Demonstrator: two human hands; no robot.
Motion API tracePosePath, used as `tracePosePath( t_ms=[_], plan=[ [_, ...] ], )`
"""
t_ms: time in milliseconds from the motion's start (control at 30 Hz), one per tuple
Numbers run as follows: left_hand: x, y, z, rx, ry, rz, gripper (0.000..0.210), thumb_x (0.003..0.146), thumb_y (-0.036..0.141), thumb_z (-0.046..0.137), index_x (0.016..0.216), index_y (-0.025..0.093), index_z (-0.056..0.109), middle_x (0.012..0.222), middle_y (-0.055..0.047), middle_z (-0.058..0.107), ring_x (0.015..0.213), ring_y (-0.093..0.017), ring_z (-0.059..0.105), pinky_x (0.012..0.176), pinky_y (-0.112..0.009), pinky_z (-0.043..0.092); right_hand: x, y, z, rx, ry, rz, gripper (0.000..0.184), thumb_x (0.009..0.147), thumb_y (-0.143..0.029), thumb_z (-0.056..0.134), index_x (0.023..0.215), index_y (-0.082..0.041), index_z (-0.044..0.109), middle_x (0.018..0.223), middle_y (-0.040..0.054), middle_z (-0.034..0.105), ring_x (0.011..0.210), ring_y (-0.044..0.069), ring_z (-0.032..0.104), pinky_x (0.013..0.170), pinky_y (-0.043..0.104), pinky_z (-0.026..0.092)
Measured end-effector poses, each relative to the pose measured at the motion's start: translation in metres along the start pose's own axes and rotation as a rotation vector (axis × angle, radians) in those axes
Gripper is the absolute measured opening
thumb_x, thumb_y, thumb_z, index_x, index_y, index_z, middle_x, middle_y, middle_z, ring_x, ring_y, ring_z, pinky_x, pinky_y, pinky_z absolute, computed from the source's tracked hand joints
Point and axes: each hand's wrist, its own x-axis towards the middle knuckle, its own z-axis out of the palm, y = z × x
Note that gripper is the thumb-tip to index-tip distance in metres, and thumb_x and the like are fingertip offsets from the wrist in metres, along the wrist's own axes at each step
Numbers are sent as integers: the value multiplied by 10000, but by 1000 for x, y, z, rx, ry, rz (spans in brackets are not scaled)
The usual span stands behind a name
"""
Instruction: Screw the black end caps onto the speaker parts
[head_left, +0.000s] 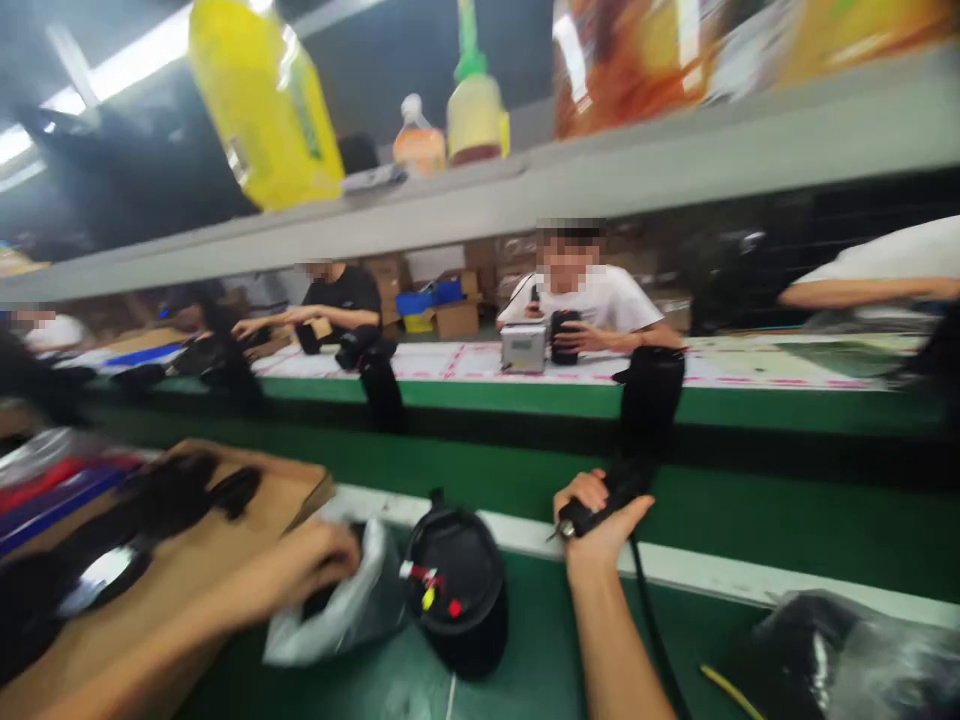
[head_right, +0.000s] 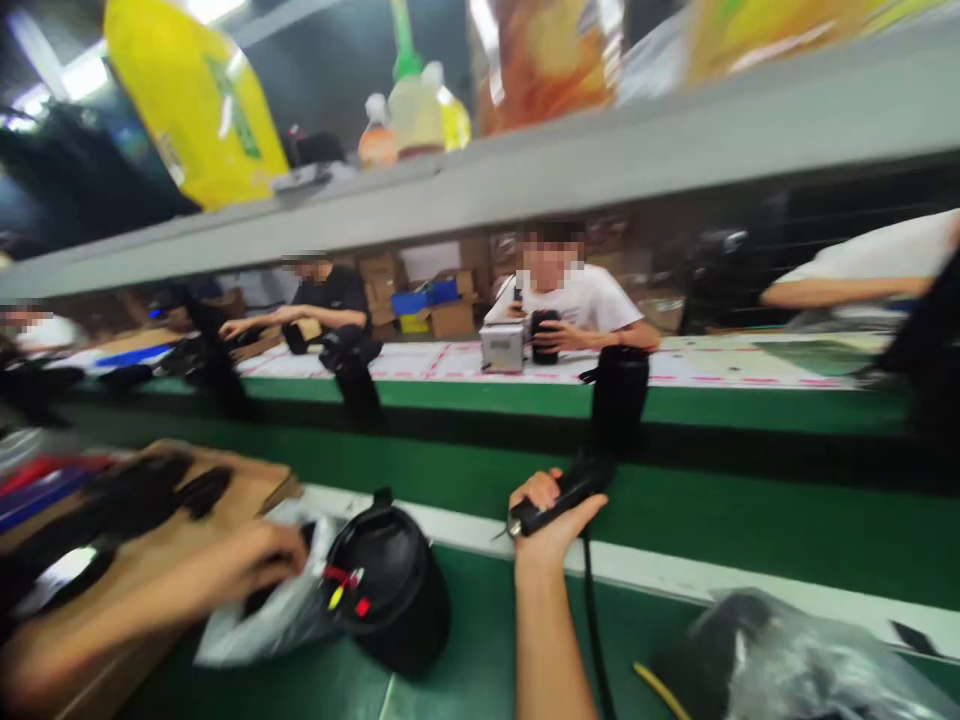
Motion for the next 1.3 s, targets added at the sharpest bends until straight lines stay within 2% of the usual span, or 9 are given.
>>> tracePosePath(
  t_ms=[133, 333, 467, 667, 867, 1033, 1133, 1200, 1300],
  plan=[
    [-3, -31, 3, -27, -177, 16, 192, 923, 320, 640, 964, 132, 651, 1021, -49, 664, 963, -193, 639, 881, -414, 536, -3, 4, 8, 12, 116, 33, 705, 1007, -774, 355, 849, -104, 511, 601, -36, 385, 458, 67, 390, 450, 164, 393],
    [0, -40, -2, -64, -145, 91, 247, 928, 369, 630, 866, 131, 649, 904, -27, 675, 855, -164, 646, 823, -372, 538, -1, 1, 4, -64, 163, 32, 738, 984, -812, 339, 828, -109, 501, 595, -37, 374, 453, 68, 377, 458, 174, 392],
    [-4, -42, 3, -66, -6, 135, 260, 898, 366, 652, 757, 149, 679, 778, -21, 692, 730, -144, 648, 727, -279, 508, 0, -7, -7, -187, 42, 15, 616, 1033, -675, 451, 823, -99, 509, 616, -32, 385, 485, 68, 403, 471, 157, 409],
    [-2, -53, 2, -64, 255, 175, 208, 875, 240, 572, 728, 209, 716, 858, -37, 726, 792, -174, 686, 726, -219, 482, 3, -17, -23, -369, -231, -48, 485, 1046, -546, 541, 910, -81, 551, 677, -16, 433, 538, 72, 445, 509, 153, 447],
    [-11, -14, -17, -302, 600, 43, 296, 905, 469, 539, 871, 252, 737, 979, -20, 735, 791, -180, 693, 644, -202, 536, 3, -20, -15, -434, -246, -49, 456, 1051, -511, 551, 905, -79, 550, 677, -18, 432, 537, 69, 444, 500, 145, 441],
    [7, 39, -20, -614, 748, 90, 232, 855, 420, 634, 958, 271, 779, 923, 6, 775, 709, -164, 710, 641, -203, 582, 2, -15, 29, -606, -243, -36, 508, 1057, -564, 507, 907, -81, 545, 643, -30, 397, 486, 55, 391, 448, 127, 387],
    [26, 60, -21, -741, 751, 189, 145, 835, 361, 687, 857, 251, 778, 816, 17, 764, 603, -130, 676, 574, -185, 569, -14, -2, 84, -770, -272, -90, 614, 1009, -692, 495, 911, -89, 546, 608, -43, 349, 449, 49, 345, 400, 120, 333],
    [38, 66, -19, -800, 774, 286, 135, 854, 322, 674, 799, 234, 760, 743, 25, 738, 545, -109, 645, 512, -167, 549, -37, 12, 129, -889, -302, -155, 651, 897, -756, 625, 925, -109, 560, 610, -44, 348, 445, 60, 360, 379, 127, 348],
    [50, 67, -14, -776, 871, 424, 150, 900, 258, 624, 831, 235, 756, 845, 16, 759, 648, -119, 706, 560, -160, 588, -78, 32, 190, -1017, -350, -279, 688, 709, -780, 792, 917, -157, 587, 615, -35, 359, 434, 84, 379, 357, 176, 413]
  ],
)
